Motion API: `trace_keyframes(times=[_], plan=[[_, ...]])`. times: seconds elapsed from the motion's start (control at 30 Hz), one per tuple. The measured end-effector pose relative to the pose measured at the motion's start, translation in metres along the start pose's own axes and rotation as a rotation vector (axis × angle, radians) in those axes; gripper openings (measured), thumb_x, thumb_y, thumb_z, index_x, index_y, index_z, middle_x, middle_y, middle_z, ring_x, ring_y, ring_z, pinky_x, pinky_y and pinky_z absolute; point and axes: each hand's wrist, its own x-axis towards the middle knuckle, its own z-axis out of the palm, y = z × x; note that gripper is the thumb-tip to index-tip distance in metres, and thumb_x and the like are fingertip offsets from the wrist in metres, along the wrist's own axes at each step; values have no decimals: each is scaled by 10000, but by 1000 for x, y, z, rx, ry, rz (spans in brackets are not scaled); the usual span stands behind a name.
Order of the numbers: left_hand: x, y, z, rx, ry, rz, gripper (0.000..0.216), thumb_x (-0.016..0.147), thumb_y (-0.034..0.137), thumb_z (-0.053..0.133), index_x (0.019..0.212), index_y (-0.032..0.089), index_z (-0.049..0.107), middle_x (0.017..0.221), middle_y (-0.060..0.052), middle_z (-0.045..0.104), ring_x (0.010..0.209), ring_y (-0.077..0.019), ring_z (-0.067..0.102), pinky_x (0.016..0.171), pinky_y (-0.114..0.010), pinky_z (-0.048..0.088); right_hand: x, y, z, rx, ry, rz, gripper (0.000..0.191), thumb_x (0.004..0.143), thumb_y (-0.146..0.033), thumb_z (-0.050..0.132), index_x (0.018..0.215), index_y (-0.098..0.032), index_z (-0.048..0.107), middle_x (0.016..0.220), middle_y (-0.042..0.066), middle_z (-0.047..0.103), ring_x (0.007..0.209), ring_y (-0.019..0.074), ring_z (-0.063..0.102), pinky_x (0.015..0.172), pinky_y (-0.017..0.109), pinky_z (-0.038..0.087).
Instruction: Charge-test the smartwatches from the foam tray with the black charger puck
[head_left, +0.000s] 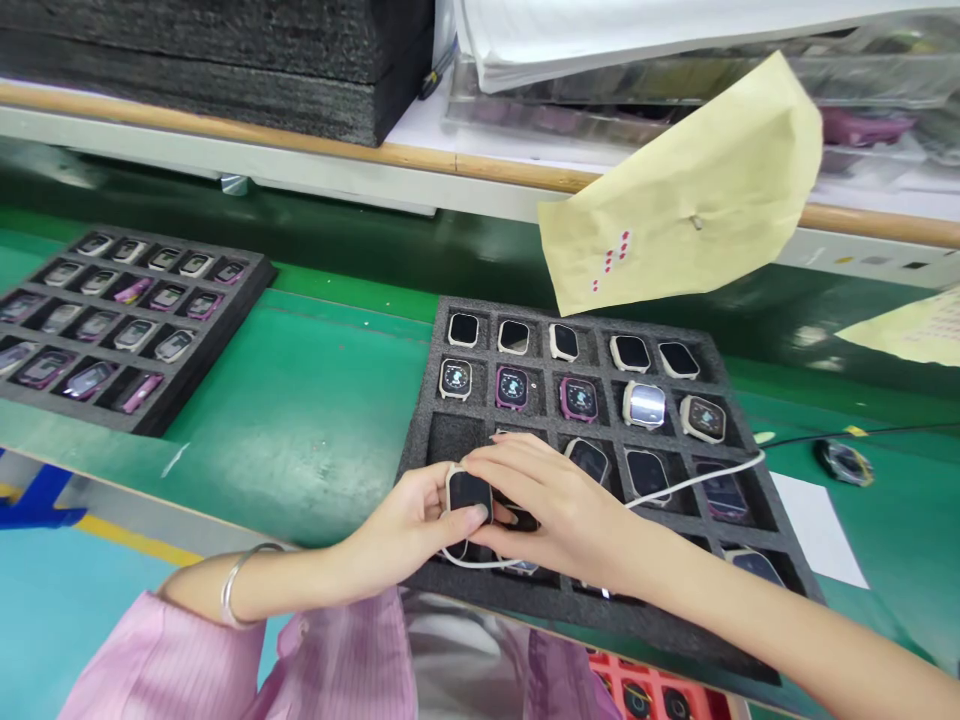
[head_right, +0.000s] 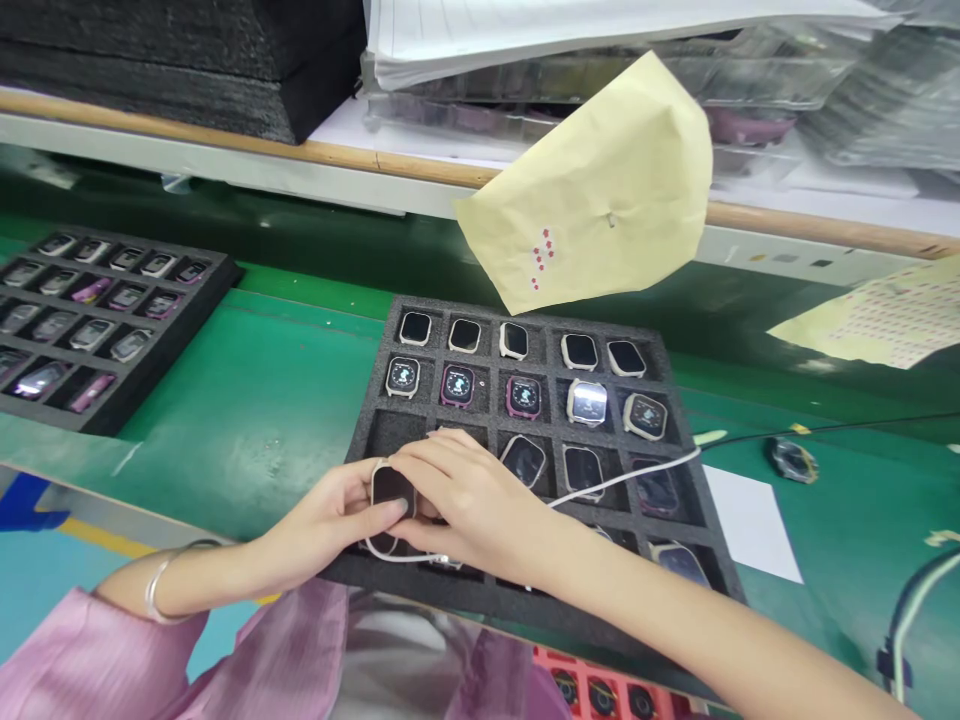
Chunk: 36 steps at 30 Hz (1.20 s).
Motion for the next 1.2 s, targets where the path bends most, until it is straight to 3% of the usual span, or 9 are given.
trace_keyframes(times=[0.23,1.0,1.1,1.2], plan=[[-1,1,-2,-32,-71,2,132,862,194,660,974,125,652,978,-90,733,923,-188,674,858,-274,487,-4,1,7,58,106,20,260,900,-261,645,1119,-138,578,988,108,695,915,223,662,849,395,541],[-2,-4,-4,22,-44,12,248,810,310,729,968,138,646,922,-63,706,886,-192,649,803,-278,484,-8,-2,10,9,115,-10,351,874,-286,691,1162,-136,556,990,118,697,901,231,667,870,427,534],[-3,0,-3,59,-52,-19,306,800,359,732,996,141,644,944,-67,696,916,-210,642,832,-306,479,-7,-4,4,82,94,38,350,821,-265,734,1114,-152,578,1037,114,690,949,235,659,894,417,521],[-5,3,-4,54,-146,-78,399,733,365,789,1033,146,645,989,-73,686,944,-226,631,867,-338,469,-1,0,-2,266,100,179,350,780,-252,751,1082,-185,587,1041,83,686,940,216,666,824,344,547]])
